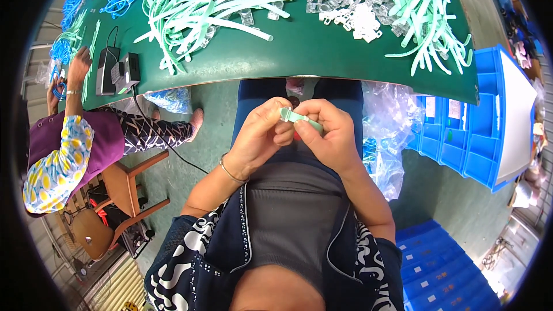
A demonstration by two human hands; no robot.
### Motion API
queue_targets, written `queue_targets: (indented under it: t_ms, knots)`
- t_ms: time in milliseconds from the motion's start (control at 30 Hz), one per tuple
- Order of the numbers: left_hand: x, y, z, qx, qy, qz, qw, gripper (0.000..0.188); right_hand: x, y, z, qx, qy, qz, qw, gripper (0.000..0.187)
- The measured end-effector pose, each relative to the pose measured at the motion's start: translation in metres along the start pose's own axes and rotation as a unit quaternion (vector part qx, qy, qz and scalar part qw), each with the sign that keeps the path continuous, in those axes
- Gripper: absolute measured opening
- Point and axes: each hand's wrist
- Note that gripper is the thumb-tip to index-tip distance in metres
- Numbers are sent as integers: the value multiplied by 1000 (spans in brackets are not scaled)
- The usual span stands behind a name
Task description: The person assembles plastic components by hand, attaching clear plastic clips onto green plastic strips at a workshop table.
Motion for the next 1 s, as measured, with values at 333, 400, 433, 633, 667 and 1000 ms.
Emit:
queue_targets:
  t_ms: [333,400,433,633,667,1000]
  knots:
    - [-11,-9,8,368,-13,-123,922,14,2,-6,-3,-235,-39,156,959,9]
    - [-11,-17,10,525,65,-219,820,13,-4,-7,0,112,60,13,992,11]
    - [-11,-22,9,525,65,-219,820,13,-4,-7,0,112,60,13,992,11]
    - [-17,-28,7,466,72,-123,873,13,5,-3,-6,-92,57,8,994,20]
    - [-17,-29,6,390,77,-92,913,13,4,4,-8,-147,45,8,988,27]
    - [-19,-29,11,134,84,19,987,19,4,15,-7,-228,50,83,969,20]
Point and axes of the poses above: each hand's wrist, its own x-axis towards the middle knuckle, its own z-axis out of the back of the hand, y = z × x, and after that the axes turned 9 degrees about -z, right-handed
